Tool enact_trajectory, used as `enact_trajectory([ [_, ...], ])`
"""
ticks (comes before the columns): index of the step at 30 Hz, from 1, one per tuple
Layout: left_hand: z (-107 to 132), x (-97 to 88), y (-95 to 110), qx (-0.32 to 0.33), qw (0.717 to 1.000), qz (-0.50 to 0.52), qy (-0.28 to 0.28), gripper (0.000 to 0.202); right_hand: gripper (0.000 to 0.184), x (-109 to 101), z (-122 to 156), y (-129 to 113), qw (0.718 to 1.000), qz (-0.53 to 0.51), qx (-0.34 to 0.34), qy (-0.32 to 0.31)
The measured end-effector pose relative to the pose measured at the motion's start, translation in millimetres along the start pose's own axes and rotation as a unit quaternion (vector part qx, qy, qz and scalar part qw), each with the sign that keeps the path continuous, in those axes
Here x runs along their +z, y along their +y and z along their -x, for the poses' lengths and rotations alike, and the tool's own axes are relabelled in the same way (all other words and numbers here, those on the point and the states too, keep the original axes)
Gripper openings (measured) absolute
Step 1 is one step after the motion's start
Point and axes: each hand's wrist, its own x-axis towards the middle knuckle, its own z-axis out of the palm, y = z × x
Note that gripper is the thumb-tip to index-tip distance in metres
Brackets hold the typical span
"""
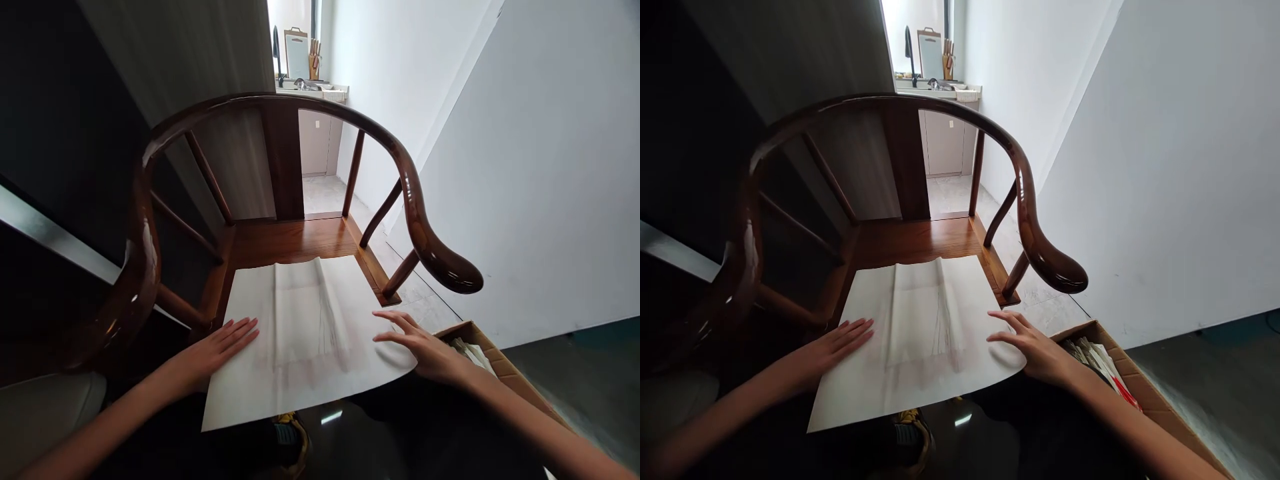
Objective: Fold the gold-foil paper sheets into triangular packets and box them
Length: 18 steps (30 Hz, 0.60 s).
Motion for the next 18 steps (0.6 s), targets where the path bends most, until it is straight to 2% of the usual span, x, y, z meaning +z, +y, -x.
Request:
enact_trajectory([
  [2, -10.8, 10.6, -10.3, 0.003, 1.0, 0.002, 0.001, 0.081, 0.105, 1.4, -4.2, 14.1, 0.997, 0.073, -0.014, -0.005],
  [4, -14.5, 18.2, -16.4, -0.017, 0.999, 0.024, 0.022, 0.071, 0.111, 4.9, -15.3, 27.0, 0.991, 0.13, -0.022, 0.009],
  [6, -11.8, 22.3, -18.1, -0.048, 0.996, 0.054, 0.048, 0.06, 0.103, 9.9, -31.2, 36.4, 0.988, 0.147, -0.036, 0.014],
  [8, -5.4, 23.6, -17.0, -0.071, 0.992, 0.078, 0.073, 0.053, 0.088, 14.0, -46.7, 42.3, 0.99, 0.127, -0.06, 0.011],
  [11, 5.2, 22.8, -14.7, -0.064, 0.985, 0.112, 0.112, 0.048, 0.065, 12.7, -58.9, 46.0, 0.996, 0.061, -0.067, 0.013],
  [13, 10.8, 22.1, -13.2, -0.053, 0.981, 0.138, 0.128, 0.046, 0.058, 7.0, -58.7, 45.6, 0.999, 0.007, -0.043, 0.01],
  [15, 14.2, 22.3, -10.2, -0.072, 0.973, 0.17, 0.137, 0.042, 0.053, 1.4, -55.6, 43.2, 0.998, -0.056, -0.007, -0.004],
  [18, 14.7, 26.3, -2.8, -0.175, 0.945, 0.224, 0.161, 0.04, 0.042, 0.5, -54.0, 37.8, 0.986, -0.151, 0.074, 0.016],
])
